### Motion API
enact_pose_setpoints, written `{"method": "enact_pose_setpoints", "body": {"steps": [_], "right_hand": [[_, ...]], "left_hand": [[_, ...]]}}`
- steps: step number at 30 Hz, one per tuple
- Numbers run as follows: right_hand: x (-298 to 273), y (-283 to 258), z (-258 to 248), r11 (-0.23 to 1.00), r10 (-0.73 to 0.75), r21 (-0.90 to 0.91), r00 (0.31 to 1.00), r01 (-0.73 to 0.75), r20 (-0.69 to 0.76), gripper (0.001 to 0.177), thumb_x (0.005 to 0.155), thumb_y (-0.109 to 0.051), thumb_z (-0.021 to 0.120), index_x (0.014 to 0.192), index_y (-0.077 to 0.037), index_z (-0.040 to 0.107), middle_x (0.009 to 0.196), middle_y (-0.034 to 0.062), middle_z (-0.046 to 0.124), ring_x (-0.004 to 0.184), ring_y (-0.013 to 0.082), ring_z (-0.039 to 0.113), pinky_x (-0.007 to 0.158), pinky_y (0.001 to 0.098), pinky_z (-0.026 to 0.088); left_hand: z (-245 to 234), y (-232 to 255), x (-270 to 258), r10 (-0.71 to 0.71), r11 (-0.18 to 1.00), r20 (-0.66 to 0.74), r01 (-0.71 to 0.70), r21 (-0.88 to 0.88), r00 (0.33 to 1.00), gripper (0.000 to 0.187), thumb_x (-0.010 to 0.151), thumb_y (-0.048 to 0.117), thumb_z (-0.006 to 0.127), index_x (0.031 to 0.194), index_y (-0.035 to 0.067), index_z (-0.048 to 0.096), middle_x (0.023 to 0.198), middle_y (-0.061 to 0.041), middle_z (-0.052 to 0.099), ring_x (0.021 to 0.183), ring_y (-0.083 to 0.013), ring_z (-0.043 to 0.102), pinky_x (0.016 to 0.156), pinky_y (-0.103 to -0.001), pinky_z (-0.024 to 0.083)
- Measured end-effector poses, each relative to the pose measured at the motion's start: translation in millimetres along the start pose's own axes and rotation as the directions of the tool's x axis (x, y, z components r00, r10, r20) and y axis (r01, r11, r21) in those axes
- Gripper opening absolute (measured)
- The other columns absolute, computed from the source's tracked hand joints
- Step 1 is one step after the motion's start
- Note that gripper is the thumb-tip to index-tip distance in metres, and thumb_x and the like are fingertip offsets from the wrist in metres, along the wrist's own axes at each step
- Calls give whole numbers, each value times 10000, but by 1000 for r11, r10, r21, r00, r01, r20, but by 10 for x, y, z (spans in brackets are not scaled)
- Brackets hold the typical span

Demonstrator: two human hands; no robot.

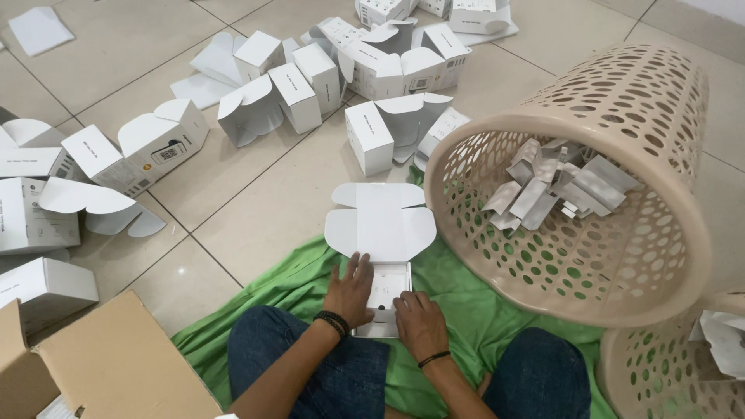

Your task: The person packs manuals and electronic components into small cardboard boxes.

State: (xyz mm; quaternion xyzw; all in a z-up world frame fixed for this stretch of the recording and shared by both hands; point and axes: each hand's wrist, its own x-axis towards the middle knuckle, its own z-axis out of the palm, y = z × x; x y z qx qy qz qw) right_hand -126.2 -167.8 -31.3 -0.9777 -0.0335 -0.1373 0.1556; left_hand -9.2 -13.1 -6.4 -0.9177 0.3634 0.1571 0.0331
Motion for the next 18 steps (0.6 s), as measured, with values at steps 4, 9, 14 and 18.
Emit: {"method": "enact_pose_setpoints", "body": {"steps": [4, 9, 14, 18], "right_hand": [[16, -9, -51, 1000, -15, -6, 1000, 15, -25, 317, 749, -87, 744, 1060, -70, 683, 1120, 84, 622, 1084, 304, 594, 791, 430, 519], [-52, 18, 56, 1000, 4, 25, 995, -1, -95, 318, 785, -82, 736, 1093, -73, 660, 1161, 106, 610, 1121, 321, 594, 835, 438, 539], [-97, 17, 178, 987, 158, 43, 983, -155, -93, 329, 790, -102, 741, 1109, -81, 663, 1215, 137, 601, 1110, 350, 596, 835, 461, 547], [-157, 41, 220, 942, 314, 123, 949, -311, -9, 417, 829, -55, 687, 1238, -55, 608, 1352, 164, 558, 1159, 347, 606, 843, 445, 573]], "left_hand": [[-16, 126, -101, -4, 998, -64, 8, 60, 998, 1075, 682, 415, 867, 1519, 17, 322, 1628, -184, 209, 1517, -348, 146, 1175, -653, 212], [119, 183, 80, 110, 992, -200, -96, 77, 974, 1102, 649, 433, 876, 1507, -11, 345, 1581, -204, 302, 1472, -371, 239, 1197, -649, 176], [238, 144, 124, 133, 991, -200, -130, 30, 971, 1148, 632, 497, 892, 1497, -31, 353, 1560, -215, 339, 1384, -373, 356, 1138, -613, 267], [474, 160, 192, 92, 994, -346, -104, -16, 934, 962, 713, 362, 841, 1474, -28, 400, 1527, -181, 401, 1309, -366, 430, 1118, -590, 331]]}}
